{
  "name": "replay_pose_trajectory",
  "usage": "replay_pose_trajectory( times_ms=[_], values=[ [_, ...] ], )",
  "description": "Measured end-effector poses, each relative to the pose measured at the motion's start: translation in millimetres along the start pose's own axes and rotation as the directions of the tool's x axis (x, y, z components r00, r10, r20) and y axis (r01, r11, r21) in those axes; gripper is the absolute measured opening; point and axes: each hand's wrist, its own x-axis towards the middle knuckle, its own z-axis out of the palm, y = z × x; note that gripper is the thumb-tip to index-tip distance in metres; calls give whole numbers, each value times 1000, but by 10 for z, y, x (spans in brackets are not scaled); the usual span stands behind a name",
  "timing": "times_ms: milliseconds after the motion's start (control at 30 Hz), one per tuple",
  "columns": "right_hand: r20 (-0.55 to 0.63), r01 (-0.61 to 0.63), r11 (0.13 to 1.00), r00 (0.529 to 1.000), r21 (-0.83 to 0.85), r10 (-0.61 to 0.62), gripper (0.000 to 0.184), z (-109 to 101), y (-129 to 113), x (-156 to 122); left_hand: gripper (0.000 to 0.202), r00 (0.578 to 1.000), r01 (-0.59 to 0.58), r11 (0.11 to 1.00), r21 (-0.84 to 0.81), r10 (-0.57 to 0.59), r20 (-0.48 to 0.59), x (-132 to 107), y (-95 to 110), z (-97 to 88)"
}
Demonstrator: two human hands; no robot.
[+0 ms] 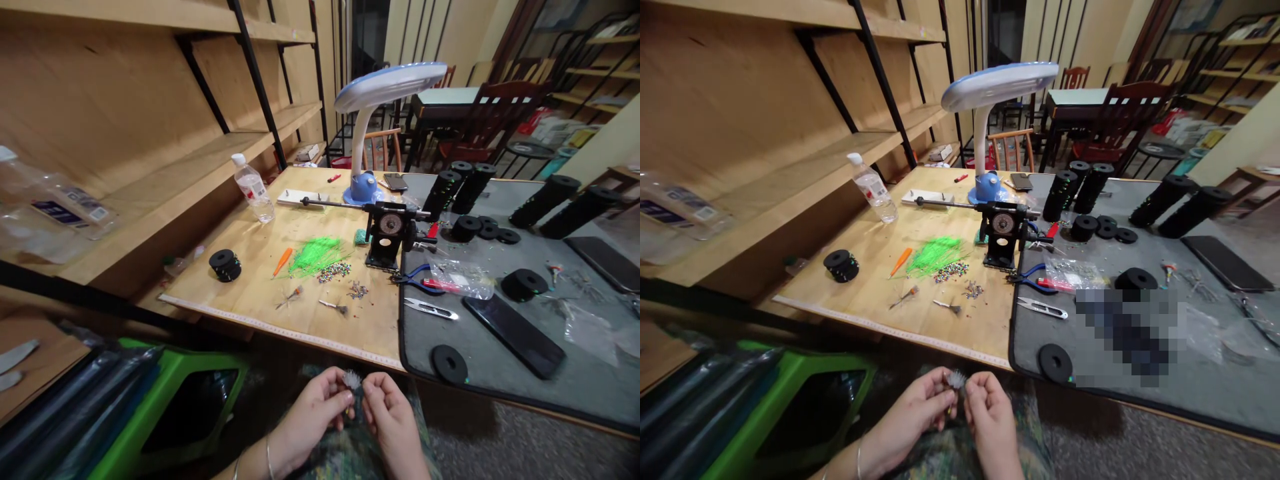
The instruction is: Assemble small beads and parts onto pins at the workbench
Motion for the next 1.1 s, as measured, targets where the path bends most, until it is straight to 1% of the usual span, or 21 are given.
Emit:
replay_pose_trajectory(
  times_ms=[100, 200, 367, 467, 700, 833, 967, 1100],
  values=[
    [-16, 29, 998, 999, -56, -30, 52, 6, -29, -5, 26, 999, -50, 996, 69, 50, 7, 4, 0, 8],
    [-24, 41, 996, 999, -85, -43, 51, 21, -67, -20, 29, 997, -78, 992, 98, 76, 17, 8, -8, 3],
    [-35, 48, 995, 998, -92, -51, 53, 34, -100, -27, 31, 996, -90, 989, 118, 87, 28, 5, -12, 13],
    [-52, 59, 994, 997, -94, -64, 51, 19, -79, -21, 30, 995, -100, 988, 116, 96, 34, 7, -15, 20],
    [-47, 99, 986, 993, -133, -106, 49, -6, -36, 2, 28, 995, -102, 985, 142, 98, 34, 18, -47, 10],
    [-48, 101, 986, 993, -129, -108, 49, -15, -20, 21, 27, 997, -77, 992, 100, 74, 35, -9, -39, 24],
    [-40, 88, 989, 995, -121, -93, 49, -29, 4, 16, 33, 999, -26, 999, 34, 25, 32, -20, -33, 55],
    [-11, 67, 991, 998, -119, -69, 50, -32, 9, -4, 37, 1000, 21, 1000, 5, -21, -10, 22, -60, 75]
  ],
)
